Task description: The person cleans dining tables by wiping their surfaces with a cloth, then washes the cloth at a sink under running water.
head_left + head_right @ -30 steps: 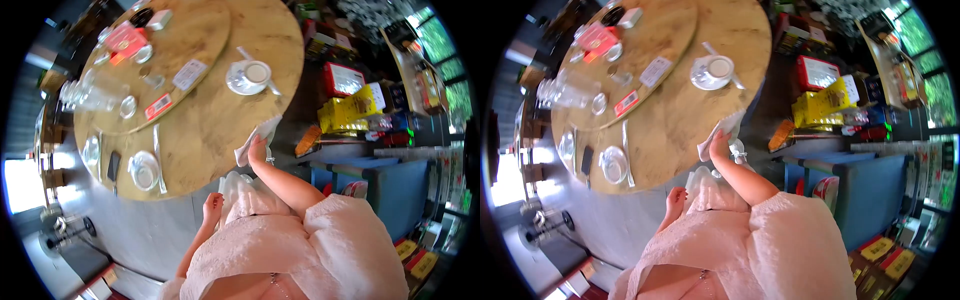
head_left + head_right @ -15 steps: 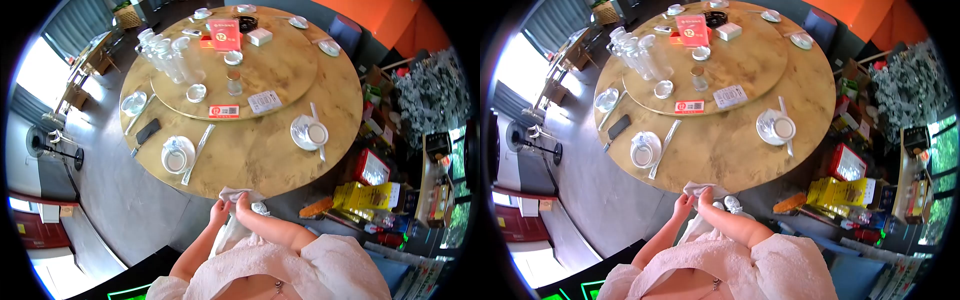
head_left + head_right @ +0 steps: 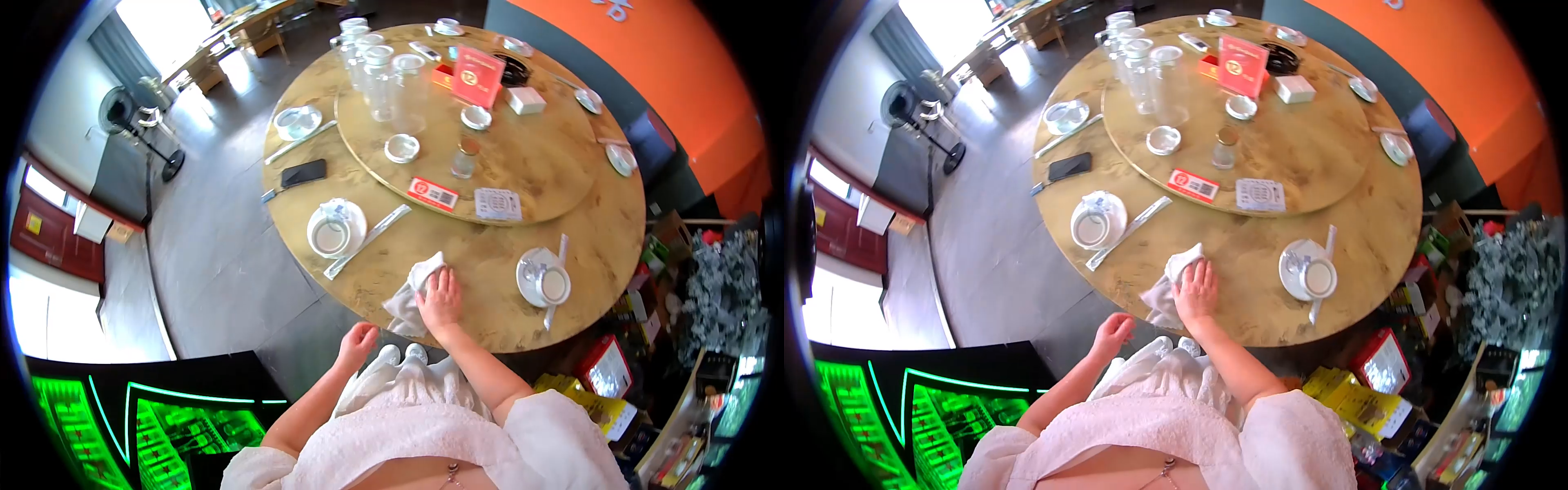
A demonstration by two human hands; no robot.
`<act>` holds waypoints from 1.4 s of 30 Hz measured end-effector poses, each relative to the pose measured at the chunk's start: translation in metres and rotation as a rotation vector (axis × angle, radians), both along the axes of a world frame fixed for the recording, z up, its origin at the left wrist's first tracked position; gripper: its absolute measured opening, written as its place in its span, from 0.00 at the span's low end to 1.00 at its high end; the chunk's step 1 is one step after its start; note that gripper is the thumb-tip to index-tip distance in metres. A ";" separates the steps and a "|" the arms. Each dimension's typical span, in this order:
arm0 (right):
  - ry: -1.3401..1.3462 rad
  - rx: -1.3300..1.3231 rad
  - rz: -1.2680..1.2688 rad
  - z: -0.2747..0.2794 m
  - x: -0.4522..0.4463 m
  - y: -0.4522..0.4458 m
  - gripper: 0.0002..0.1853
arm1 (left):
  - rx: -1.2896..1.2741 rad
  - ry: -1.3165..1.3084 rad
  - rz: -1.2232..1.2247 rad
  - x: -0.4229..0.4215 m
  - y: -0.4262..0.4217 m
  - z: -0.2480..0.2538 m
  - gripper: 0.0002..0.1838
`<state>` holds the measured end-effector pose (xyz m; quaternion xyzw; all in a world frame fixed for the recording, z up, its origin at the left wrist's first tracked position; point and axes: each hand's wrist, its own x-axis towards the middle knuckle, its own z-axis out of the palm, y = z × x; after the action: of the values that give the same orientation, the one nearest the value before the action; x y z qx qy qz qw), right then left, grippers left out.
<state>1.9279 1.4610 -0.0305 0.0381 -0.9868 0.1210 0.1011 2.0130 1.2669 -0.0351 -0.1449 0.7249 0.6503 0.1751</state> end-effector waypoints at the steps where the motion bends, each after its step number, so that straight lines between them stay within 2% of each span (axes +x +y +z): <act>1: 0.004 -0.009 0.025 -0.024 -0.001 -0.006 0.25 | -0.049 -0.014 -0.019 0.011 -0.007 -0.006 0.12; 3: 0.092 0.001 0.126 -0.067 0.004 -0.021 0.29 | -0.133 -0.010 -0.015 0.036 -0.024 -0.013 0.11; 4: 0.098 0.026 0.131 -0.068 0.003 -0.025 0.29 | -0.210 -0.009 -0.038 0.046 -0.033 -0.014 0.11; 6: 0.068 -0.072 0.195 -0.066 0.013 -0.033 0.29 | -0.202 -0.060 0.024 0.064 -0.051 -0.013 0.10; 10: 0.016 -0.089 0.257 -0.054 0.020 -0.052 0.30 | -0.235 -0.218 0.076 0.072 -0.070 -0.001 0.09; 11: 0.011 -0.094 0.345 -0.055 0.022 -0.057 0.30 | -0.216 -0.232 0.085 0.068 -0.074 0.002 0.09; 13: 0.055 -0.120 0.481 -0.057 0.025 -0.063 0.27 | -0.168 -0.207 0.044 0.060 -0.085 -0.016 0.10; 14: 0.045 -0.113 0.438 -0.059 0.026 -0.064 0.27 | -0.125 -0.184 0.018 0.057 -0.094 -0.025 0.10; 16: 0.058 -0.091 0.593 -0.057 0.025 -0.056 0.24 | -0.110 -0.171 -0.094 0.038 -0.110 -0.028 0.10; 17: -0.014 -0.085 0.581 -0.047 0.031 -0.045 0.22 | -0.143 -0.177 -0.151 0.026 -0.119 -0.029 0.10; 19: -0.031 -0.098 0.371 -0.057 0.046 -0.021 0.18 | -0.158 -0.103 -0.215 0.001 -0.138 -0.035 0.10; 23: 0.044 -0.023 -0.105 -0.063 0.063 -0.010 0.20 | -0.142 -0.078 -0.174 -0.035 -0.186 -0.026 0.11; 26: 0.067 -0.015 -0.192 -0.069 0.068 -0.051 0.21 | -0.126 -0.072 -0.141 -0.040 -0.227 -0.020 0.11; 27: 0.036 -0.033 -0.127 -0.073 0.071 -0.065 0.24 | -0.143 -0.097 -0.114 -0.036 -0.244 -0.023 0.11; 31: -0.031 -0.047 0.128 -0.034 0.066 -0.119 0.18 | -0.189 -0.188 0.019 -0.012 -0.308 -0.043 0.10; 33: -0.161 -0.313 0.360 0.001 0.049 -0.158 0.16 | -0.208 -0.198 0.033 -0.003 -0.334 -0.048 0.09; 34: -0.037 -0.278 0.426 0.021 0.033 -0.189 0.14 | -0.237 -0.196 0.034 0.003 -0.343 -0.048 0.09; 35: 0.030 -0.358 0.448 0.035 0.014 -0.220 0.14 | -0.220 -0.194 0.086 0.005 -0.351 -0.048 0.08; 37: 0.083 -0.294 0.490 0.058 -0.032 -0.276 0.15 | -0.180 -0.192 0.156 0.000 -0.365 -0.051 0.09; 38: 0.125 -0.273 0.485 0.049 -0.055 -0.297 0.16 | -0.154 -0.179 0.175 -0.006 -0.370 -0.054 0.09; 39: 0.041 -0.215 0.433 0.042 -0.074 -0.316 0.18 | -0.129 -0.189 0.186 -0.015 -0.372 -0.047 0.09; 41: -0.013 -0.015 0.358 -0.002 -0.113 -0.336 0.21 | -0.114 -0.202 0.210 -0.031 -0.376 -0.033 0.09; 42: 0.002 0.013 0.239 -0.031 -0.127 -0.345 0.23 | -0.087 -0.214 0.231 -0.039 -0.379 -0.029 0.09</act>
<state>1.8006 1.1156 -0.0615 0.1562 -0.9758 0.1259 0.0867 1.9739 0.8883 -0.0638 -0.3031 0.7080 0.6150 0.1689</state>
